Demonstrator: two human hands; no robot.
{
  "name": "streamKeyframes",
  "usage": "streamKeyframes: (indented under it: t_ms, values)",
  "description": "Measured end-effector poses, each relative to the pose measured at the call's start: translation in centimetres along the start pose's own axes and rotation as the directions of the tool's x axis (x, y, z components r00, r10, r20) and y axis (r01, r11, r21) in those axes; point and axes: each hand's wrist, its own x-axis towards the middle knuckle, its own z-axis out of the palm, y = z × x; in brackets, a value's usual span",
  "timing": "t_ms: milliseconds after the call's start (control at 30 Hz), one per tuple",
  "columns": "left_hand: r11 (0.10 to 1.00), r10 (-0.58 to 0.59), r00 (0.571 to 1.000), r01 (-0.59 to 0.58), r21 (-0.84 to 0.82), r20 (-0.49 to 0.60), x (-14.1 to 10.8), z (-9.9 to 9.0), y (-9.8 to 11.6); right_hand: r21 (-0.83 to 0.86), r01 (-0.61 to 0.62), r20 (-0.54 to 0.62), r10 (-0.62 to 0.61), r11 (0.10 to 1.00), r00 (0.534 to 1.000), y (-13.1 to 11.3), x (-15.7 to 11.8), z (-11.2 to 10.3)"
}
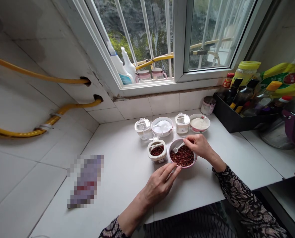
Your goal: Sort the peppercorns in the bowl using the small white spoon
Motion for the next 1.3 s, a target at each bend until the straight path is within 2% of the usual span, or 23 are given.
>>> streamKeyframes:
  t_ms: [167, 267, 667, 900, 1033, 1133, 1200, 1300]
  values:
    - [1.000, -0.004, 1.000, 0.004, -0.006, 0.004, 0.1, -0.1, 0.1, 0.208, -0.124, 0.033, 0.120, 0.970, 0.992, 0.5, 0.4, -0.4]
    - [1.000, -0.005, 1.000, 0.005, -0.002, 0.006, 0.0, -0.1, 0.1, 0.272, -0.156, 0.057, 0.146, 0.950, 0.988, 0.7, 0.6, -0.6]
    - [1.000, 0.003, 1.000, -0.003, 0.008, -0.007, 0.2, 0.0, 0.1, 0.392, -0.179, 0.077, 0.162, 0.902, 0.984, 0.6, 0.8, -0.5]
    - [1.000, -0.001, 1.000, 0.001, 0.009, 0.013, 0.1, 0.2, 0.1, 0.436, -0.128, 0.013, 0.136, 0.891, 0.991, -0.5, 0.6, -0.2]
    - [1.000, 0.001, 1.000, -0.001, 0.014, 0.008, 0.0, 0.3, 0.1, 0.430, 0.031, -0.137, 0.031, 0.902, 0.990, -2.0, -0.1, 1.2]
    - [1.000, 0.007, 1.000, -0.007, 0.030, 0.005, 0.1, 0.2, 0.1, 0.233, 0.208, -0.253, -0.148, 0.950, 0.956, -2.8, -0.8, 2.3]
    - [0.999, 0.013, 1.000, -0.013, 0.041, 0.010, 0.1, 0.2, 0.1, 0.036, 0.368, -0.236, -0.350, 0.929, 0.907, -3.0, -1.1, 2.9]
    - [0.999, 0.018, 1.000, -0.018, 0.042, -0.002, 0.2, 0.2, 0.1, -0.165, 0.550, -0.151, -0.572, 0.819, 0.806, -2.9, -1.2, 3.2]
